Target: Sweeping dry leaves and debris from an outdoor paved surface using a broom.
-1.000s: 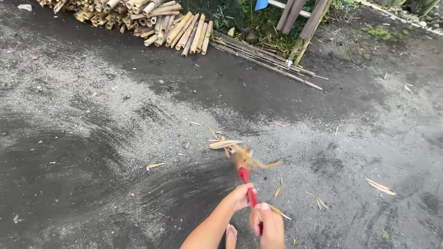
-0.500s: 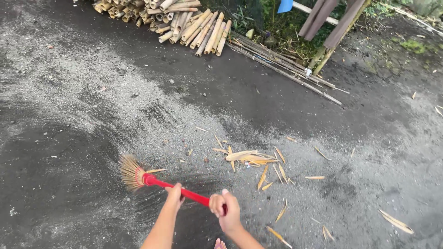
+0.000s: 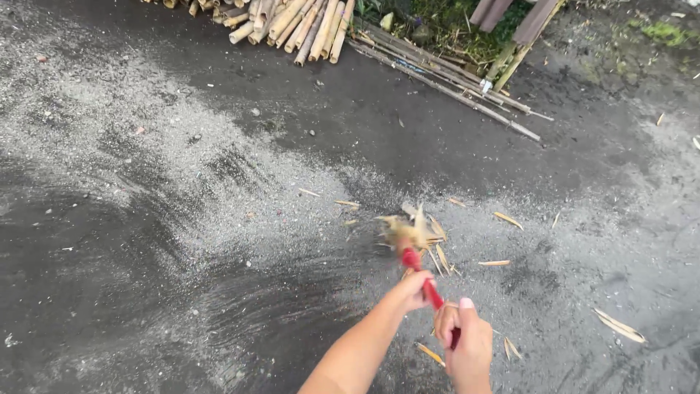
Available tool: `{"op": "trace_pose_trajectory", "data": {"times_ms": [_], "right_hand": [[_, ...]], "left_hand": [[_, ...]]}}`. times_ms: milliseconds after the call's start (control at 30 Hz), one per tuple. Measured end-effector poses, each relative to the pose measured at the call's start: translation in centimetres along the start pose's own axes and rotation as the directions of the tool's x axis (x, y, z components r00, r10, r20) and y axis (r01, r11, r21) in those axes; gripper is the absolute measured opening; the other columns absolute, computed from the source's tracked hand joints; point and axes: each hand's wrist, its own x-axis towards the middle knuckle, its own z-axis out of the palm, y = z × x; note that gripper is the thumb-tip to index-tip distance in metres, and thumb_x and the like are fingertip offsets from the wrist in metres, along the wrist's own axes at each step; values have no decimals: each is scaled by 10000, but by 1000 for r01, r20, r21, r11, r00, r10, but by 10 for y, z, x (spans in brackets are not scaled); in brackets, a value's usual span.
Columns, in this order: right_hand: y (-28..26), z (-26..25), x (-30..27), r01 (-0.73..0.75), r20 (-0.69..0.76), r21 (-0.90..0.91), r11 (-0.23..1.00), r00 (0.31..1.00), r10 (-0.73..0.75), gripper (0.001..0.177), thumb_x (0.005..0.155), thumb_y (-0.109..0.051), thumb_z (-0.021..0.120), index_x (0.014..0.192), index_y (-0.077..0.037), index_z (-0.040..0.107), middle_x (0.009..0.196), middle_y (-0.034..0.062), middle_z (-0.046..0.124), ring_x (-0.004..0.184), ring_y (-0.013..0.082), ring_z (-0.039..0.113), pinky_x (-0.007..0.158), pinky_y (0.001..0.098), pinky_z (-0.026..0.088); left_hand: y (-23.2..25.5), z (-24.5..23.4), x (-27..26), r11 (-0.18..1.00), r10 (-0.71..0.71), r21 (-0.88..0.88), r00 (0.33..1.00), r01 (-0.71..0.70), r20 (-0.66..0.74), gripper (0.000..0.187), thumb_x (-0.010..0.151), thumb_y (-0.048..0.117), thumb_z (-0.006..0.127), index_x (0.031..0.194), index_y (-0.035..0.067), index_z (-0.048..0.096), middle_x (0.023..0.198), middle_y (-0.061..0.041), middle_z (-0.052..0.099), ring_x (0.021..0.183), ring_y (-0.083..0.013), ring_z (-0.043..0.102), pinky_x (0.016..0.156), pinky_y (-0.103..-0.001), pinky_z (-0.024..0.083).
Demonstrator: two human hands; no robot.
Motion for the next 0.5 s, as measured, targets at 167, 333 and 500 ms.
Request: {"op": "trace_pose_trajectory", "data": {"times_ms": [167,333,500], "right_hand": [[-54,-12,-12,197,72,-78,977,979,-191,613,1078,-280,248,503,-95,356,491,74,407,524,223,399,593,397,357],[-52,4,-6,276,65,89,957,957,-282,606,1105,-274,230,536,-107,357,492,63,402,551,228,405,707,414,378],[9,88,39,233,108,245,941,958,-265,598,1092,-268,271,520,-116,347,486,59,408,526,229,417,812,425,426]], "left_hand": [[-13,71,-50,1000,14,15,995,-16,96,142,987,230,615,886,142,566,707,34,616,560,-94,563,462,-251,462],[41,44,-112,977,103,193,993,-90,-55,107,951,204,622,915,141,544,689,12,599,534,-132,576,426,-276,433],[148,-90,-123,918,386,208,875,-337,-290,139,883,65,609,909,51,473,668,-51,545,469,-174,506,349,-315,360]]}}
